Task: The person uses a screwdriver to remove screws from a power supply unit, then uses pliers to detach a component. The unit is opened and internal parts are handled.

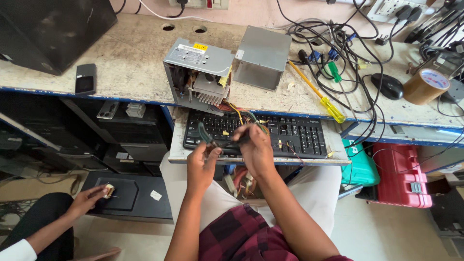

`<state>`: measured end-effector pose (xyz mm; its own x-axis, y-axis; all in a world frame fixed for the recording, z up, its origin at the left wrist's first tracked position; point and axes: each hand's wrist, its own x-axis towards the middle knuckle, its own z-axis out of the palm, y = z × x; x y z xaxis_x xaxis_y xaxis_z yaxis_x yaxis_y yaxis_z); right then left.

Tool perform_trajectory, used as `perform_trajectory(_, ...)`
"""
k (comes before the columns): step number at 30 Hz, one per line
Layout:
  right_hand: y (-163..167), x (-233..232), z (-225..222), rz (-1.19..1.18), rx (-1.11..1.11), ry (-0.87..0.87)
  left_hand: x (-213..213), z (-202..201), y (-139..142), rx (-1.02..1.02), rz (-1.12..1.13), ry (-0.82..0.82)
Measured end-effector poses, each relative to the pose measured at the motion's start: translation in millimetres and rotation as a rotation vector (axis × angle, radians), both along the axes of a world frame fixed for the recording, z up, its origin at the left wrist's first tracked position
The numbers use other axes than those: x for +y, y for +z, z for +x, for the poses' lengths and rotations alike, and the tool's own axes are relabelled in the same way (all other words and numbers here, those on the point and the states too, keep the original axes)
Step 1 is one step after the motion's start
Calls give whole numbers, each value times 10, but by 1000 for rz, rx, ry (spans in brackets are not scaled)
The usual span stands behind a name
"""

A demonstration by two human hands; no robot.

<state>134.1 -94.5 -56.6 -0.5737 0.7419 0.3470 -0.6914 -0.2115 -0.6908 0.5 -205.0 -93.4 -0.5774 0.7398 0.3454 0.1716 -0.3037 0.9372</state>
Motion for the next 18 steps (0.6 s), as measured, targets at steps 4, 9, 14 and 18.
perform_trajectory(4,-3,-38,-136,11,26,-45,-67,-34,138,269,88,127)
perform_trajectory(9,-130,-87,-177,138,-158,-91,-105,-137,191,-152,247,-48)
perform_trajectory(14,-262,-121,-155,169,-167,-47,-74,-180,66,-221,215,-31)
perform_trajectory(18,-281,-88,-144,228,-82,49,15,-170,-22,-315,360,-108)
